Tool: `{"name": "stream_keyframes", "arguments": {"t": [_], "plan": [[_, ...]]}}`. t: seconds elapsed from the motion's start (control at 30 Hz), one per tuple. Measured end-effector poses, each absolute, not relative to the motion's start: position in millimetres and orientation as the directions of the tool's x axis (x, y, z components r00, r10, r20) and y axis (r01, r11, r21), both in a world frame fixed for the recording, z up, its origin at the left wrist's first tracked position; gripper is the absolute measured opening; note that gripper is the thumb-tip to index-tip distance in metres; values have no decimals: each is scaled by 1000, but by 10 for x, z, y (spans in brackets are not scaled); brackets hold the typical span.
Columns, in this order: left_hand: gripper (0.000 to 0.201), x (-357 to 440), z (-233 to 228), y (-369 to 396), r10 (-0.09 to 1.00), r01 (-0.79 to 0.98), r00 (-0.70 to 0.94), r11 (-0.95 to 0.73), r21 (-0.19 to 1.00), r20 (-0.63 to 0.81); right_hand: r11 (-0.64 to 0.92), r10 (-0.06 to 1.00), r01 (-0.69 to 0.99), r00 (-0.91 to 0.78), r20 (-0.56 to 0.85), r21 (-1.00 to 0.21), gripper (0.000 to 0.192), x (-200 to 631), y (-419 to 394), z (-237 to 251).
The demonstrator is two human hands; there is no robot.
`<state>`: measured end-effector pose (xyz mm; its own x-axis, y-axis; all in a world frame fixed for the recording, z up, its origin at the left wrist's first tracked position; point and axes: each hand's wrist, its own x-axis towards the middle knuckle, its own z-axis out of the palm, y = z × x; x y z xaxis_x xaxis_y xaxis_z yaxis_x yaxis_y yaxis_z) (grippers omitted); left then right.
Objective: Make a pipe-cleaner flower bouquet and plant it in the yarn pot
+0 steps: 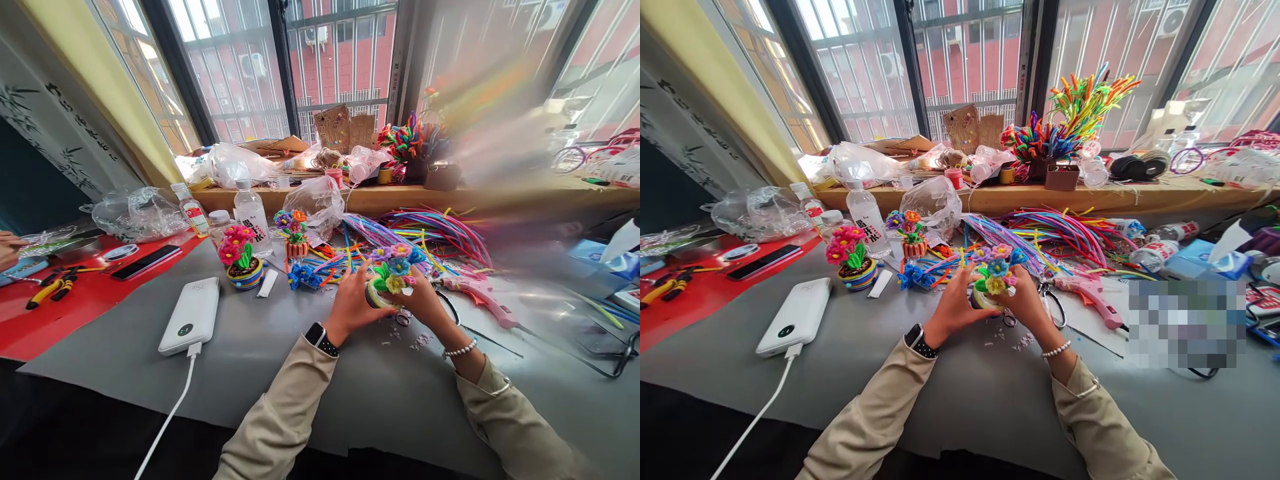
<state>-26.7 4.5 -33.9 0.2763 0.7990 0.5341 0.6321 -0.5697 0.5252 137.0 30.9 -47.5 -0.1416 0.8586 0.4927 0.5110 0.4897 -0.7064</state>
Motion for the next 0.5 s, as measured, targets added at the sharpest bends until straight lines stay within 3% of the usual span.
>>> {"name": "stream_keyframes", "arguments": {"t": [0.07,0.2,0.4,0.5], "plan": [[91,-246,-358,25,769,654,287,-593,470,571,467,870,536,-134,475,-703,28,1383,313,-481],[88,-233,-390,0,708,676,310,-633,376,635,567,819,495,-256,514,-658,4,1408,300,-473],[84,-236,-423,-14,681,695,311,-639,330,664,604,794,451,-269,545,-657,15,1375,269,-466],[85,-229,-435,-15,700,689,310,-632,356,643,577,812,459,-237,533,-675,9,1357,268,-495]]}}
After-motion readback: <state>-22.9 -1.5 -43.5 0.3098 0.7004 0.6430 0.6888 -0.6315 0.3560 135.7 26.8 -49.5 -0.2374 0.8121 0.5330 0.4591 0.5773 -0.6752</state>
